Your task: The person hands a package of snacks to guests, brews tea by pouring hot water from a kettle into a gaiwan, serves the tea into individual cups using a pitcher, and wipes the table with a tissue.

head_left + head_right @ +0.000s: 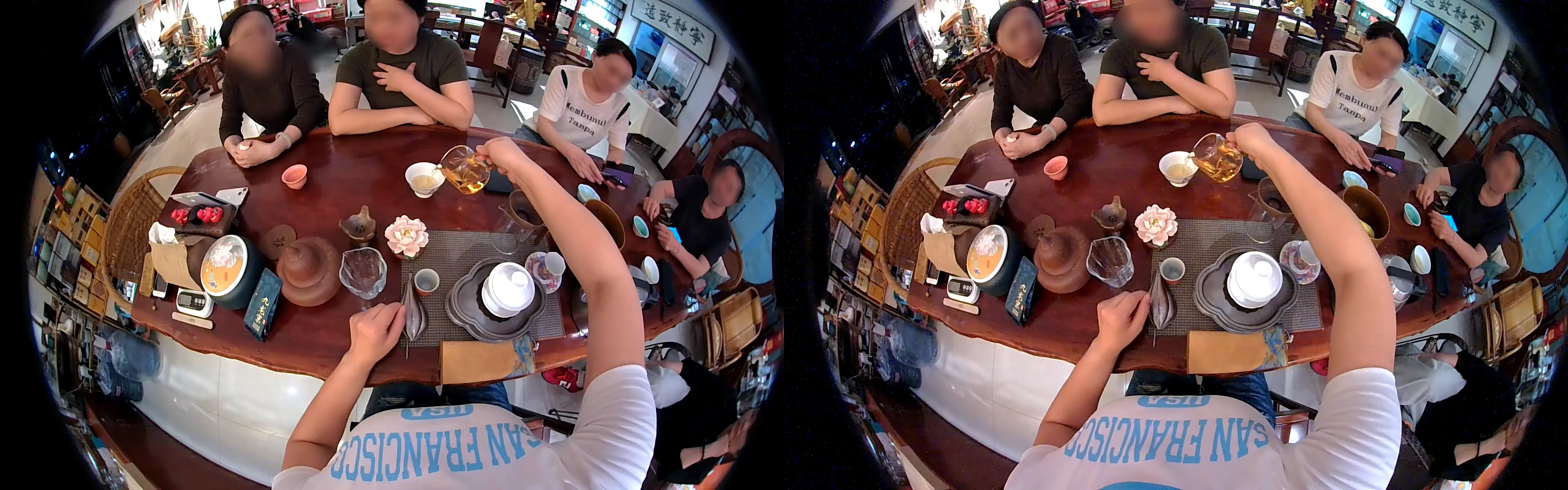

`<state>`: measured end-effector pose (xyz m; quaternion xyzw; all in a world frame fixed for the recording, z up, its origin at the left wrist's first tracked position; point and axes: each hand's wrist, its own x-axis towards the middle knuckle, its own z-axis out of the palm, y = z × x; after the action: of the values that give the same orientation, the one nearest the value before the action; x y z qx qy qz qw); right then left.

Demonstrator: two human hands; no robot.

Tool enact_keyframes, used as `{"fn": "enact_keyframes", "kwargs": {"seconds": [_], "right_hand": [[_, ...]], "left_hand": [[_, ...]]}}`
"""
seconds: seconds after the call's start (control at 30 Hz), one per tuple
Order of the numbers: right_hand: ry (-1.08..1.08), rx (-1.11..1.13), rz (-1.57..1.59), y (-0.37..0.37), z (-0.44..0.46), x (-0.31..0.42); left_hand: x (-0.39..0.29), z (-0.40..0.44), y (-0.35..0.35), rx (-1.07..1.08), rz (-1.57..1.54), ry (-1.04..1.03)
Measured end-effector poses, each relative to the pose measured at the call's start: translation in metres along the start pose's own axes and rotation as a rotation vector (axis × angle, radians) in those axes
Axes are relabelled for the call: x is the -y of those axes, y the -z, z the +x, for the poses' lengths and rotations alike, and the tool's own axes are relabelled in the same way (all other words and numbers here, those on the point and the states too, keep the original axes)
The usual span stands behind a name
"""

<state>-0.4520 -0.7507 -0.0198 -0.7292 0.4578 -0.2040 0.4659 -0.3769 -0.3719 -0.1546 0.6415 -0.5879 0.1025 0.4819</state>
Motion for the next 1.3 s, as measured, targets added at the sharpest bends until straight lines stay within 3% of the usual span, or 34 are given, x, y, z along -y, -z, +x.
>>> {"fn": "enact_keyframes", "kwargs": {"seconds": [0.33,0.53,0.8,1.3], "right_hand": [[-0.035,-0.033,-0.054,-0.006,-0.018,0.011],[-0.252,0.012,0.278,-0.004,0.007,-0.006],[-0.188,0.138,0.474,-0.017,0.004,0.023],[-0.135,0.344,0.525,-0.171,0.045,0.095]], "left_hand": [[0.001,-0.001,0.000,0.008,0.003,0.005],[-0.001,0.000,0.000,0.011,0.008,0.001],[-0.003,-0.001,0.000,0.037,-0.011,-0.011],[-0.001,-0.004,-0.003,0.069,-0.033,-0.047]]}}
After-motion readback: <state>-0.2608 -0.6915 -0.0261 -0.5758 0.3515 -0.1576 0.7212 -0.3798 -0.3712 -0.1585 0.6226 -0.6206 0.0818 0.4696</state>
